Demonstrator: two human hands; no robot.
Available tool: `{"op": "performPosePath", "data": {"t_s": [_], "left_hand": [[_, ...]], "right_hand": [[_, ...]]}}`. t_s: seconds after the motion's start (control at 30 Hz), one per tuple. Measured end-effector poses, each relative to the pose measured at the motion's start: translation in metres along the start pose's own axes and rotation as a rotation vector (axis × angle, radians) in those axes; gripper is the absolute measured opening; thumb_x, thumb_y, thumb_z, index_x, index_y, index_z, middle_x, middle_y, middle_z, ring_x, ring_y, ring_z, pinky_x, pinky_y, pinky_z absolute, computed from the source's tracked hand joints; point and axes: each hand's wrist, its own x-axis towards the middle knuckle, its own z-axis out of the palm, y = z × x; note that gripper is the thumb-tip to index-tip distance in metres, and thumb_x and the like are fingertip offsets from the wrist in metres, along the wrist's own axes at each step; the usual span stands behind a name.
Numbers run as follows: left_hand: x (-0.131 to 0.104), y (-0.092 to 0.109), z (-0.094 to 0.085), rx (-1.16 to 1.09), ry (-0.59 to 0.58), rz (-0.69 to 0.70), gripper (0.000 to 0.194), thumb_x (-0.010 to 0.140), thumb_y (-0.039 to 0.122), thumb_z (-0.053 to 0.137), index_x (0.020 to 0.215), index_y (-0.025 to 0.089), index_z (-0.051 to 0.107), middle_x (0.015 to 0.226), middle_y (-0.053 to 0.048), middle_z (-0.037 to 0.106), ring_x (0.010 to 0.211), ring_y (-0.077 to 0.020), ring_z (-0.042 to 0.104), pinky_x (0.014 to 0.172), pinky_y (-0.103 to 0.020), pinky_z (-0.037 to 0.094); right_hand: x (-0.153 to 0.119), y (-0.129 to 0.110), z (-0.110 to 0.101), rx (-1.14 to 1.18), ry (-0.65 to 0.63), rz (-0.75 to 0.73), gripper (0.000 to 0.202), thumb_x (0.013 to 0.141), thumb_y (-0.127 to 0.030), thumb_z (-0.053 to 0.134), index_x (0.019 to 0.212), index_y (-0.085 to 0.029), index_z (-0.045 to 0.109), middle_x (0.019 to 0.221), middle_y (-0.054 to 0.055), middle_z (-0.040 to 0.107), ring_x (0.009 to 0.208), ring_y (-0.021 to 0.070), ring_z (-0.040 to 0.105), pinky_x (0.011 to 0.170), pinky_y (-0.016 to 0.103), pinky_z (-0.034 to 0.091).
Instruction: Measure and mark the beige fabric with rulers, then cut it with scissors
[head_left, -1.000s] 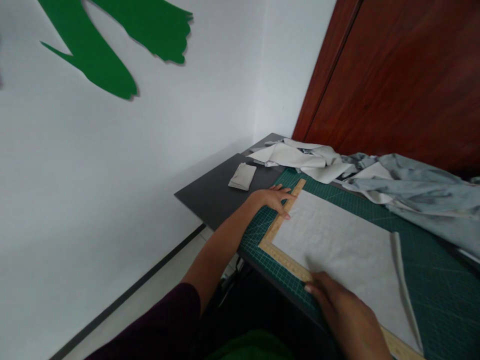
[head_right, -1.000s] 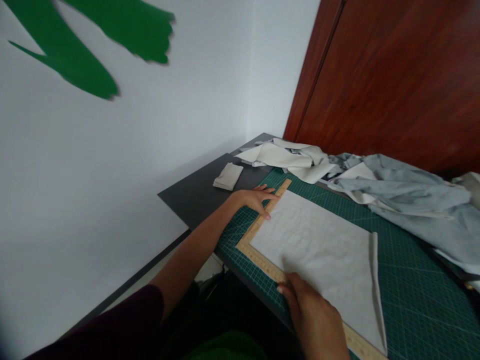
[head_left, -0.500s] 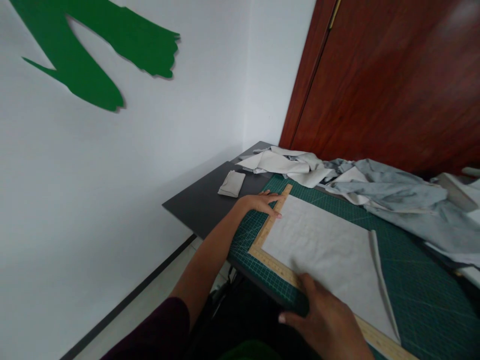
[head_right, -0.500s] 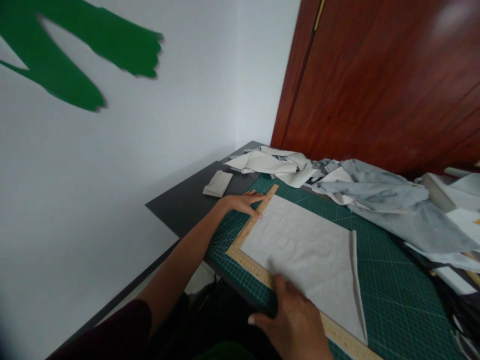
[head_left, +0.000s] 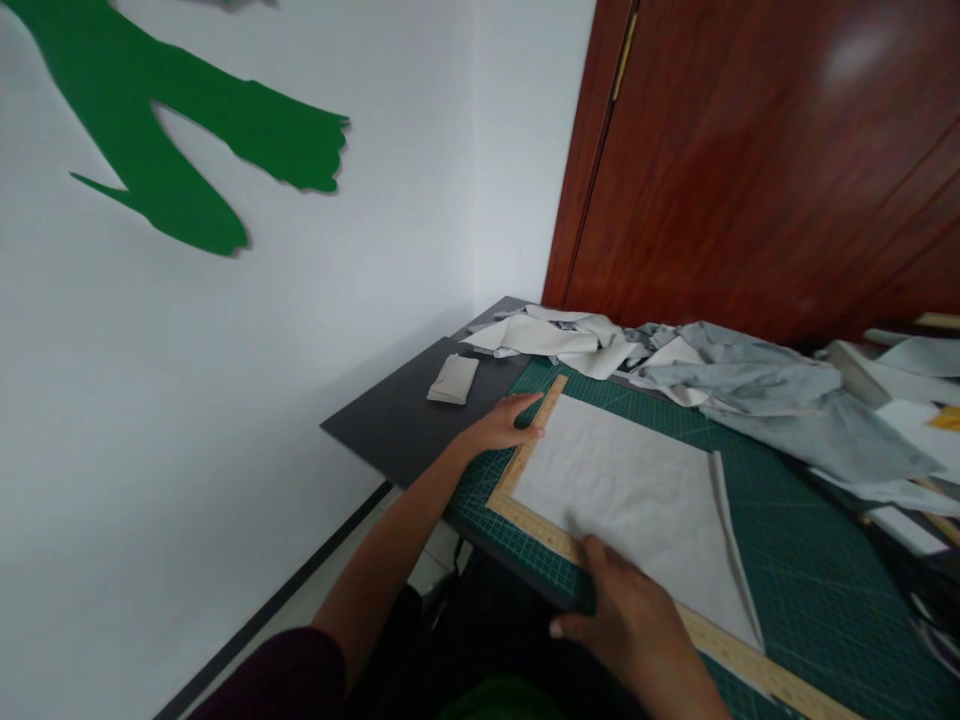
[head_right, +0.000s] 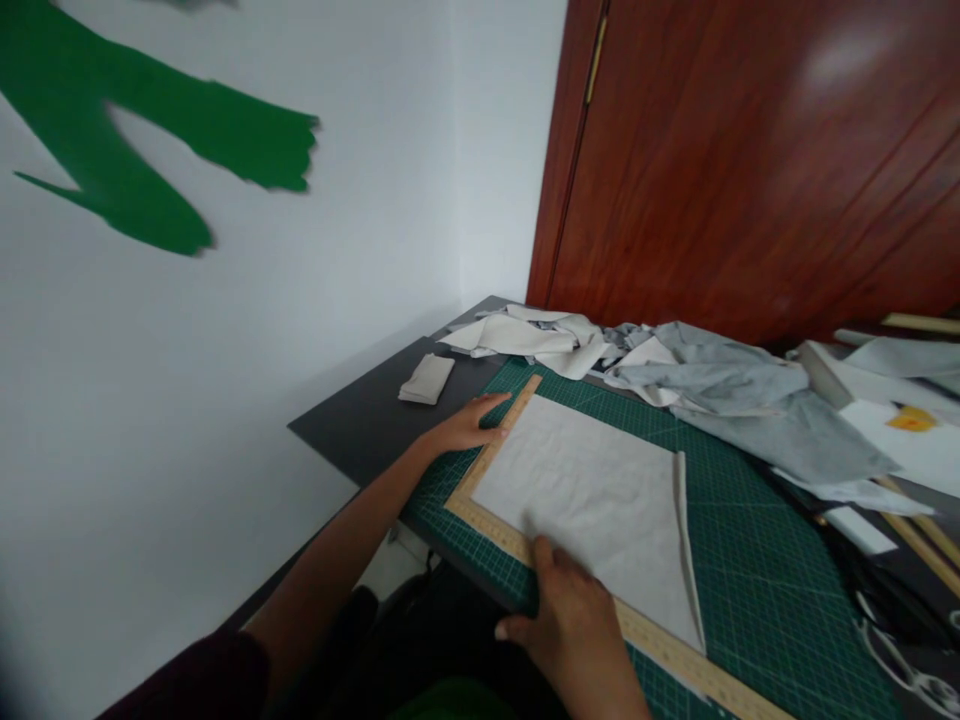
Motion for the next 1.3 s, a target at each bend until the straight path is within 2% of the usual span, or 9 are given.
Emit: {"op": "performPosePath", "data": {"t_s": [0.2, 0.33, 0.53, 0.67, 0.77, 0.87, 1.0, 1.13, 1.3], "left_hand": [[-0.028, 0.006, 0.000, 0.086, -0.052, -0.014, 0.104, 0.075, 0.064, 0.084, 0.162, 0.029, 0.039, 0.168, -0.009, 0.042, 0.159, -0.0377, 0.028, 0.130, -0.052, 0.017], [-0.029, 0.011, 0.000, 0.153, -0.081, -0.060, 0.110, 0.074, 0.066, 0.083, 0.164, 0.026, 0.034, 0.171, -0.010, 0.035, 0.161, -0.0351, 0.023, 0.131, -0.048, 0.015], [-0.028, 0.017, -0.005, 0.162, -0.068, -0.070, 0.108, 0.074, 0.058, 0.085, 0.164, 0.027, 0.034, 0.170, -0.010, 0.037, 0.160, -0.0351, 0.026, 0.131, -0.049, 0.016], [-0.032, 0.024, -0.003, 0.160, 0.014, -0.092, 0.097, 0.084, 0.053, 0.076, 0.165, 0.021, 0.033, 0.169, -0.014, 0.038, 0.159, -0.0353, 0.028, 0.129, -0.049, 0.025], [-0.046, 0.031, 0.002, 0.165, 0.118, -0.098, 0.085, 0.094, 0.048, 0.063, 0.166, 0.018, 0.027, 0.172, -0.016, 0.029, 0.162, -0.0336, 0.020, 0.129, -0.053, 0.026], [-0.072, 0.040, 0.008, 0.194, 0.285, 0.071, 0.077, 0.095, 0.052, 0.060, 0.160, 0.017, 0.040, 0.167, -0.016, 0.040, 0.161, -0.0319, 0.023, 0.129, -0.054, 0.027], [-0.116, 0.059, 0.024, 0.338, 0.427, 0.298, 0.088, 0.087, 0.074, 0.061, 0.156, 0.020, 0.048, 0.159, -0.018, 0.050, 0.156, -0.0396, 0.034, 0.124, -0.063, 0.031], [-0.149, 0.083, 0.060, 0.457, 0.259, 0.454, 0.083, 0.094, 0.077, 0.052, 0.154, 0.020, 0.052, 0.152, -0.015, 0.059, 0.149, -0.0357, 0.046, 0.125, -0.056, 0.037], [-0.161, 0.099, 0.102, 0.463, 0.220, 0.422, 0.082, 0.097, 0.079, 0.041, 0.150, 0.019, 0.058, 0.148, -0.015, 0.063, 0.140, -0.0352, 0.057, 0.121, -0.055, 0.043]], "right_hand": [[-0.003, -0.008, -0.008, -0.006, 0.024, 0.005, 0.082, 0.071, -0.034, 0.088, 0.144, -0.014, 0.056, 0.124, 0.017, 0.076, 0.117, 0.0391, 0.071, 0.098, 0.045, 0.053], [-0.006, -0.011, -0.013, 0.000, 0.032, -0.002, 0.078, 0.072, -0.035, 0.087, 0.141, -0.014, 0.057, 0.122, 0.017, 0.077, 0.115, 0.0391, 0.072, 0.096, 0.044, 0.054], [-0.008, -0.011, -0.014, 0.000, 0.058, -0.023, 0.079, 0.071, -0.034, 0.089, 0.140, -0.012, 0.057, 0.122, 0.018, 0.076, 0.115, 0.0383, 0.072, 0.095, 0.042, 0.053], [-0.008, -0.013, -0.015, 0.015, 0.064, -0.018, 0.079, 0.069, -0.035, 0.092, 0.137, -0.010, 0.059, 0.118, 0.019, 0.077, 0.113, 0.0384, 0.072, 0.092, 0.041, 0.053], [-0.006, -0.013, -0.017, 0.033, 0.060, -0.016, 0.080, 0.067, -0.036, 0.094, 0.135, -0.010, 0.061, 0.118, 0.018, 0.077, 0.112, 0.0384, 0.073, 0.091, 0.041, 0.053], [-0.006, -0.013, -0.017, 0.037, 0.067, -0.028, 0.084, 0.066, -0.036, 0.095, 0.138, -0.011, 0.060, 0.120, 0.018, 0.077, 0.113, 0.0381, 0.072, 0.092, 0.041, 0.053], [-0.006, -0.014, -0.019, 0.040, 0.071, -0.028, 0.093, 0.065, -0.037, 0.096, 0.144, -0.010, 0.055, 0.125, 0.020, 0.075, 0.115, 0.0382, 0.071, 0.094, 0.041, 0.052], [-0.008, -0.015, -0.022, 0.044, 0.090, -0.041, 0.080, 0.067, -0.036, 0.094, 0.136, -0.013, 0.060, 0.120, 0.017, 0.076, 0.111, 0.0359, 0.072, 0.092, 0.039, 0.053], [-0.005, -0.014, -0.019, 0.024, 0.103, -0.034, 0.061, 0.070, -0.025, 0.087, 0.124, -0.015, 0.062, 0.114, 0.014, 0.077, 0.104, 0.0320, 0.074, 0.087, 0.035, 0.053]]}}
